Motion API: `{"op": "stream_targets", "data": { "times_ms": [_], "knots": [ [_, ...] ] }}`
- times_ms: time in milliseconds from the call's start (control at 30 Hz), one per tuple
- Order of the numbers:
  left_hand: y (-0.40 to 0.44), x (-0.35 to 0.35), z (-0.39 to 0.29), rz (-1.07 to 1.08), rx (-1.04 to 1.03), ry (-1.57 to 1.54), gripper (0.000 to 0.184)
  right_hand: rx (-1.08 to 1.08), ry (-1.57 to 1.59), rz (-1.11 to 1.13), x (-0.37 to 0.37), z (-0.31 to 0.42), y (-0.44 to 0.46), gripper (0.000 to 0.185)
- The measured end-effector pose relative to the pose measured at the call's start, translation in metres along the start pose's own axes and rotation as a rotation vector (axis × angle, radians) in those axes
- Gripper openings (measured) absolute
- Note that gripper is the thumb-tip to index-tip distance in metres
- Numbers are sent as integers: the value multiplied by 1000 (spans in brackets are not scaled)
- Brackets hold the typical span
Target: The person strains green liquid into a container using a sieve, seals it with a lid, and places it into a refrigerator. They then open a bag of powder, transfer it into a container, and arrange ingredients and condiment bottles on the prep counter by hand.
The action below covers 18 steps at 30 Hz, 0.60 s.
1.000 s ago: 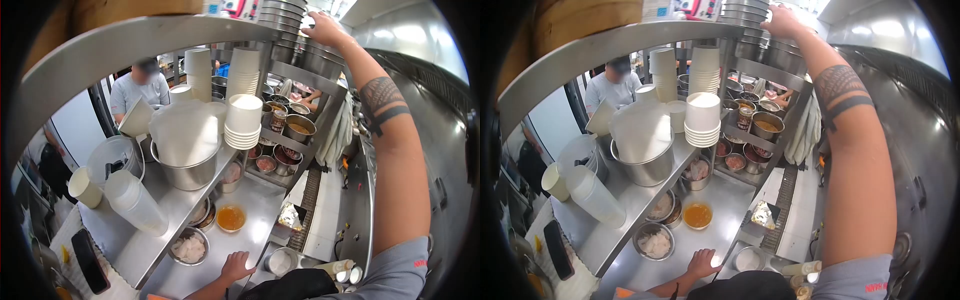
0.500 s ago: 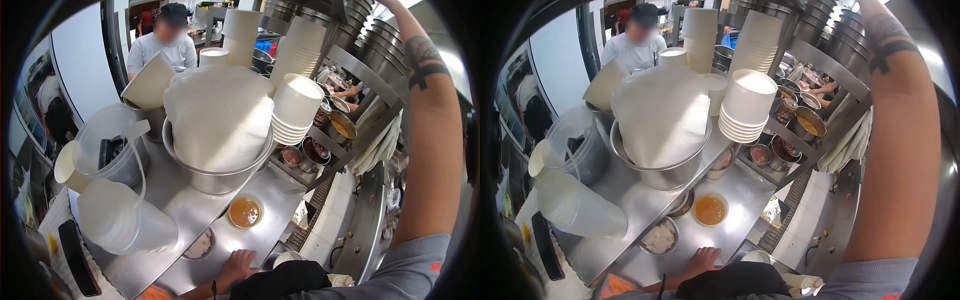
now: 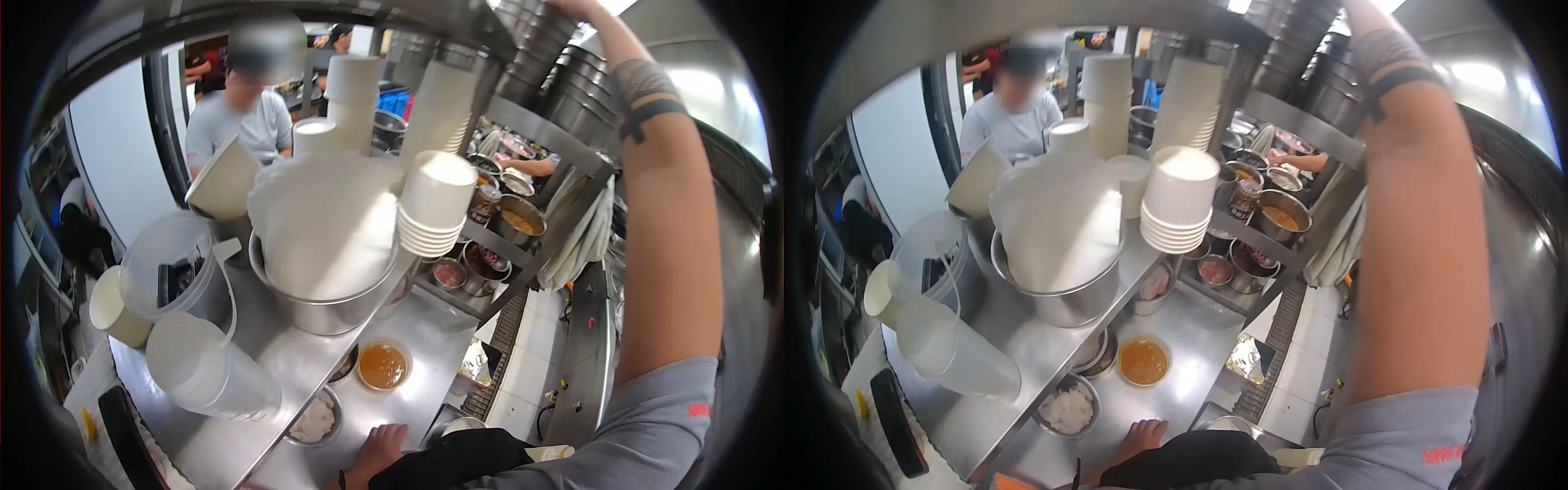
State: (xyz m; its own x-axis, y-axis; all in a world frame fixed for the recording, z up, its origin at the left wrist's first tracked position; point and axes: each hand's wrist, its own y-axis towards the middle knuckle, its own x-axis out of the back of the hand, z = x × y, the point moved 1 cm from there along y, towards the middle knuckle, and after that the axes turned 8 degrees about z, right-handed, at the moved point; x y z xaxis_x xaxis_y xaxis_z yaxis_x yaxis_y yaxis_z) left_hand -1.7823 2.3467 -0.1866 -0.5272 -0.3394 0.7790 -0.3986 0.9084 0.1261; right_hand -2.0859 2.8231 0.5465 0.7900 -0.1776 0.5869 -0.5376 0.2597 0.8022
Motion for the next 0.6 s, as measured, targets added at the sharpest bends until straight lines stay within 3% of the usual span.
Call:
{"op": "stream_targets", "data": {
  "times_ms": [167, 233, 300, 433, 567, 600],
  "knots": [
    [-3, -11, 0, -22, -26, 73, 63, -17, 51, -87, 55, -40, 10, 87],
    [-1, -15, -1, 11, 49, 131, 45, 83, 272, -133, 43, -76, 34, 90],
    [-1, -13, -1, 25, 44, 152, 45, -104, -180, -26, 99, -16, -27, 73],
    [-2, -21, 4, 58, 38, 185, 46, -92, -62, -139, 99, -9, -47, 57],
    [-4, -18, -6, -12, 19, 164, 46, -110, 46, -2, 112, -5, -55, 46],
    [-1, -13, -8, -9, 10, 133, 54, -132, 111, 75, 108, -6, -54, 44]
  ]
}}
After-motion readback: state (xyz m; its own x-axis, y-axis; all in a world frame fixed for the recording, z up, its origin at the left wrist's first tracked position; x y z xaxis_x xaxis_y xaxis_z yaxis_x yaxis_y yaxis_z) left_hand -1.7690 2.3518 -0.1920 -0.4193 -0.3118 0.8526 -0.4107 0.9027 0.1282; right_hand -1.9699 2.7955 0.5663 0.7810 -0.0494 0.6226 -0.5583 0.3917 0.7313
